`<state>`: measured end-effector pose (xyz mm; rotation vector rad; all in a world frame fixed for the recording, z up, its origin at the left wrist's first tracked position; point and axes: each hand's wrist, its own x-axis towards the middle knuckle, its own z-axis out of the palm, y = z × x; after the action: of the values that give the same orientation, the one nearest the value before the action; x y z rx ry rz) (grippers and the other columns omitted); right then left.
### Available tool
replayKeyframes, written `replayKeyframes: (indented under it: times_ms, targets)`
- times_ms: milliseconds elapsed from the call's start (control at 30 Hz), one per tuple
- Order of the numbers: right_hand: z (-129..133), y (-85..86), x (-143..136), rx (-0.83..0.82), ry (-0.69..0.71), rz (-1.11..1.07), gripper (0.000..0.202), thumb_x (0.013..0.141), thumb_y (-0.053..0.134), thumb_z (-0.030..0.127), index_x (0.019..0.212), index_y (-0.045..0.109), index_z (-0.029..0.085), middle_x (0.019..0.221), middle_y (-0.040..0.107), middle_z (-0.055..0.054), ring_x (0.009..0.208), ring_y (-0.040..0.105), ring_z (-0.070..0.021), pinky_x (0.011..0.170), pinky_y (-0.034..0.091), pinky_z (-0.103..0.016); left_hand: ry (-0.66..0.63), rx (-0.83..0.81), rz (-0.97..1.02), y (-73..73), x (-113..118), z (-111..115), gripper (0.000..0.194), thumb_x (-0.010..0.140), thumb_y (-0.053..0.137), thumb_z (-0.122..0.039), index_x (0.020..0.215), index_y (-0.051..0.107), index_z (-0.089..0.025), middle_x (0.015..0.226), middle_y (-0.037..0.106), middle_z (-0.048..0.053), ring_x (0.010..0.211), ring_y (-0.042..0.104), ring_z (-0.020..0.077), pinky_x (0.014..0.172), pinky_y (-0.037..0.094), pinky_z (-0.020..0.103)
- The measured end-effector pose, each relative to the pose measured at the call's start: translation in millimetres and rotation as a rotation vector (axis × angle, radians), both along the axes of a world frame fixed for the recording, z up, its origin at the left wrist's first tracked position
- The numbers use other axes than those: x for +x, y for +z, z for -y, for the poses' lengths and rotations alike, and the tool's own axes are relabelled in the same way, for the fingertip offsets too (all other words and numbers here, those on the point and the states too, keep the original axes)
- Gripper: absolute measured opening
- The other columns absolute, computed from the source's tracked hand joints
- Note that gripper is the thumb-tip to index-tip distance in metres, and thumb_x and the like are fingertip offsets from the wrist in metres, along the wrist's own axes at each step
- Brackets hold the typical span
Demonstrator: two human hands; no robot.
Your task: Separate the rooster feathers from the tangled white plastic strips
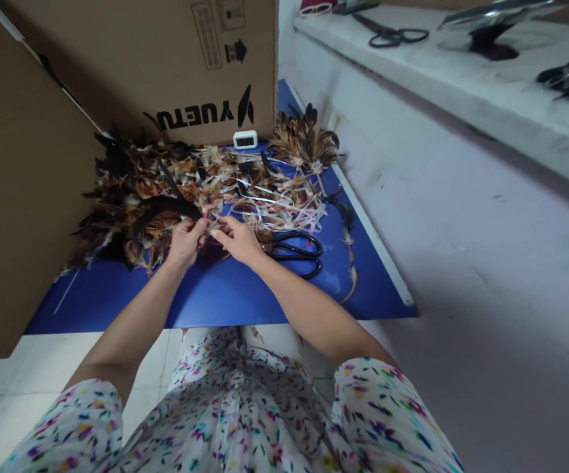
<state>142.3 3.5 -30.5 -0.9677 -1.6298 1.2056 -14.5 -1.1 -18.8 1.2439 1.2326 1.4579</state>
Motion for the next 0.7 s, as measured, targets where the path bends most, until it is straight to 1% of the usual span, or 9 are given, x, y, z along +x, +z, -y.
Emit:
replayKeyframes:
  times_ms: [100,167,300,400,533,633,700]
  targets:
    - [0,-4.3,-1,-0.067,0.049,-0.061,0.028,0.083,0.065,0.031,0.107,0.064,0.016,0.070,0.065,0.002,0.051,0.060,-0.0107,0.054,0.051,-0.025,-0.040,0.002,-0.046,-6.8,-1,3,0.059,0.059,0.082,-0.070,0.066,0.065,-0.014,0.042,0.047,-0.005,0.037,0.039,0.0046,0.037,0.027,0.018]
    - [0,-6.3,-1,-0.091,0.067,-0.082,0.023,0.080,0.065,0.028,0.101,0.064,0.017,0.068,0.064,0.003,0.050,0.060,-0.0102,0.053,0.051,-0.025,-0.075,0.011,-0.077,-9.9,-1,5,0.057,0.061,0.082,-0.068,0.064,0.061,-0.015,0.044,0.048,-0.005,0.038,0.040,0.0047,0.037,0.029,0.019]
    - [4,-4.5,1,-0.143,0.082,-0.115,0.022,0.075,0.066,0.024,0.096,0.063,0.018,0.068,0.065,0.004,0.050,0.059,-0.0099,0.051,0.051,-0.024,-0.111,0.022,-0.038,-13.2,2,6,0.055,0.060,0.085,-0.063,0.073,0.058,-0.017,0.057,0.057,-0.005,0.040,0.045,0.0044,0.038,0.032,0.019]
    - [8,-0.6,2,-0.169,0.078,-0.101,0.022,0.072,0.067,0.023,0.093,0.061,0.018,0.066,0.065,0.004,0.051,0.060,-0.0106,0.052,0.052,-0.024,-0.129,0.023,-0.043,-14.2,4,5,0.056,0.060,0.086,-0.062,0.078,0.056,-0.018,0.059,0.057,-0.006,0.038,0.045,0.0044,0.037,0.034,0.019]
    - [11,0.5,1,-0.147,0.046,-0.084,0.020,0.070,0.068,0.022,0.088,0.059,0.019,0.065,0.065,0.004,0.051,0.060,-0.0096,0.053,0.052,-0.023,-0.128,0.001,-0.103,-16.0,5,6,0.057,0.063,0.081,-0.068,0.074,0.056,-0.018,0.052,0.054,-0.006,0.039,0.047,0.0063,0.038,0.033,0.020]
    - [12,-2.2,1,-0.113,0.036,-0.071,0.021,0.070,0.071,0.028,0.084,0.058,0.019,0.067,0.065,0.004,0.052,0.059,-0.0094,0.052,0.052,-0.023,-0.108,-0.001,-0.107,-16.1,4,7,0.055,0.063,0.082,-0.067,0.071,0.057,-0.018,0.050,0.053,-0.005,0.041,0.046,0.0070,0.039,0.032,0.021]
    - [12,-3.8,2,-0.085,0.042,-0.047,0.020,0.072,0.070,0.032,0.083,0.058,0.019,0.068,0.065,0.003,0.053,0.059,-0.0095,0.053,0.051,-0.024,-0.112,0.003,-0.078,-14.8,4,8,0.053,0.063,0.083,-0.065,0.070,0.058,-0.018,0.051,0.053,-0.004,0.042,0.045,0.0069,0.040,0.032,0.021]
